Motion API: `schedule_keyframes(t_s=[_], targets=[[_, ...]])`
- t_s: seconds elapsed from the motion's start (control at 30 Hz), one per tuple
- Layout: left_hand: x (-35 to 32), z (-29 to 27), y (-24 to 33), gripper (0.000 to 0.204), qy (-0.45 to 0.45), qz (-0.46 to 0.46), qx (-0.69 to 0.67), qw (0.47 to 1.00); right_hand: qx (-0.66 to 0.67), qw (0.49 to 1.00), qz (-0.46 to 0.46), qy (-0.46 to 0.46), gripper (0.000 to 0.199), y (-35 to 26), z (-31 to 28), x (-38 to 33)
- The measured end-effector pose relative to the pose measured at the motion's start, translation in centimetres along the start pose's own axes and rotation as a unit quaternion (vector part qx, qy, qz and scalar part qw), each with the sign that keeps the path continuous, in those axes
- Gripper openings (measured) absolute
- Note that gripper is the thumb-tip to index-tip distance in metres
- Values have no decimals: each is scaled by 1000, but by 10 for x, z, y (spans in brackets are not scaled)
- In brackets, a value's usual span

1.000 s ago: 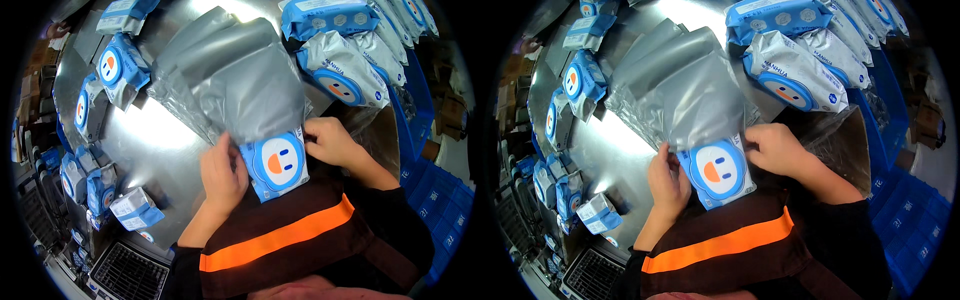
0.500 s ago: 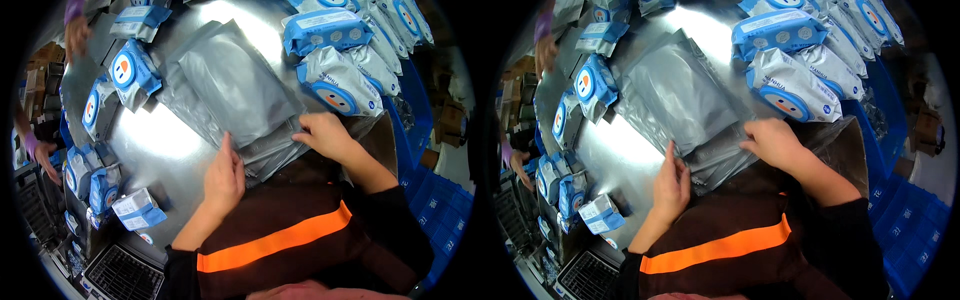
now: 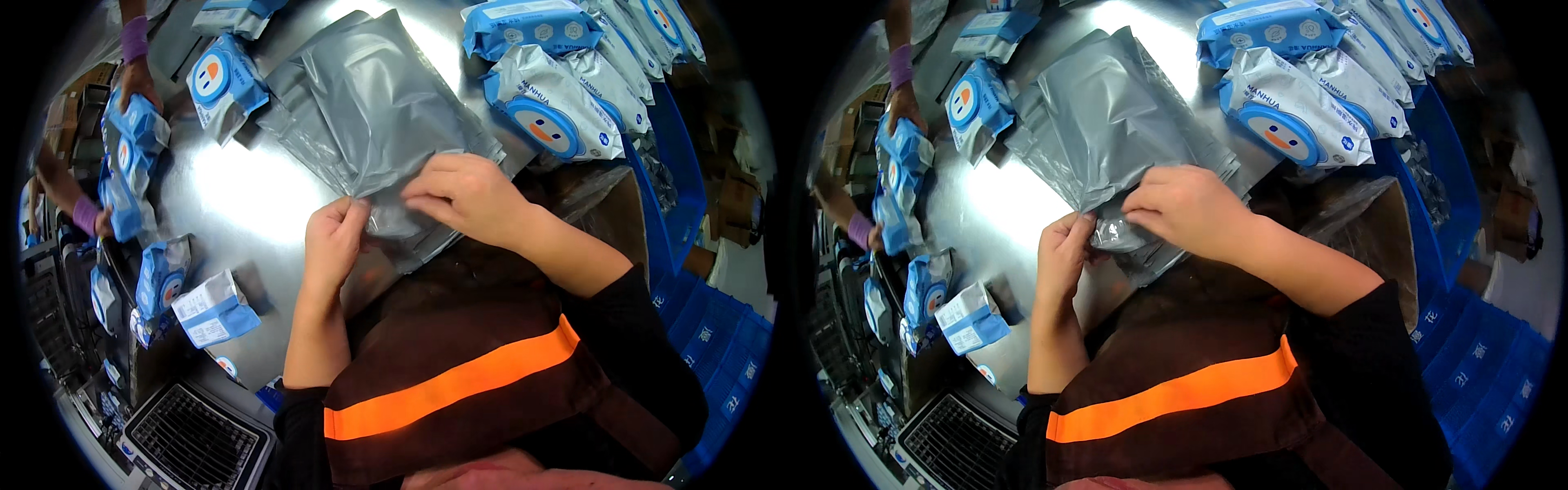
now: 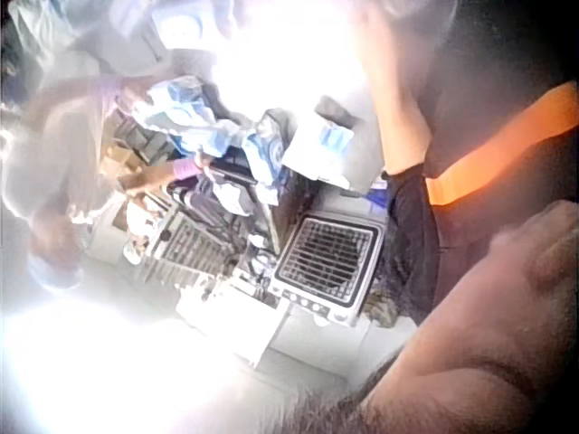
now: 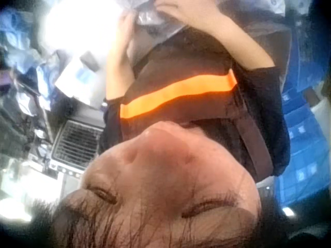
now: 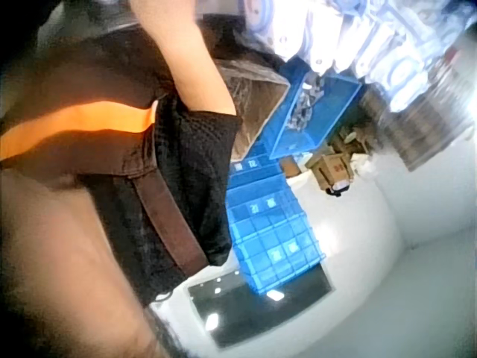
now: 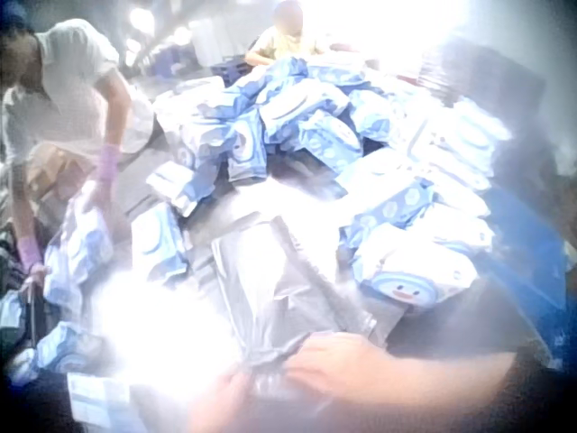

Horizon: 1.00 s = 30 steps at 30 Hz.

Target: The person places individual blue wipe packages into grey shipping bags, then stacks the bags on the table and occasionally moves wipes into a blue bin.

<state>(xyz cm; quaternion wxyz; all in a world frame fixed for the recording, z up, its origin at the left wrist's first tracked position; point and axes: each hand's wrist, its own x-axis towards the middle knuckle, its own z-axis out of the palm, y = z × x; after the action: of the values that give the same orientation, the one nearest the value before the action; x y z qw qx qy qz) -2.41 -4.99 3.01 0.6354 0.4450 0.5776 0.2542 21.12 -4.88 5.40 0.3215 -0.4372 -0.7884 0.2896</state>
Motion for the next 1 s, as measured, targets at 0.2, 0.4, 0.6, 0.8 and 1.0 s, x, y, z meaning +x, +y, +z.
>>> schedule_keyframes(t_s=[0.2,0.4,0.6,0.8,1.0], targets=[[-13,13,9,37,-7,-2,-86,996,-66,991,-115,-2,12,-9,26,11],[-16,6,-4,37,-5,31,-22,999,118,992,-46,-13,8,-10,7,-13],[-28,-4,-11,36,10,6,12,1000,485,823,295,12,8,59,-102,-154],[-30,-24,-7,19,29,11,62,998,-239,746,621,-17,30,191,-131,-462],[-17,-19,-4,47,172,486,523,678,-147,956,169,187,34,62,-86,-157]])
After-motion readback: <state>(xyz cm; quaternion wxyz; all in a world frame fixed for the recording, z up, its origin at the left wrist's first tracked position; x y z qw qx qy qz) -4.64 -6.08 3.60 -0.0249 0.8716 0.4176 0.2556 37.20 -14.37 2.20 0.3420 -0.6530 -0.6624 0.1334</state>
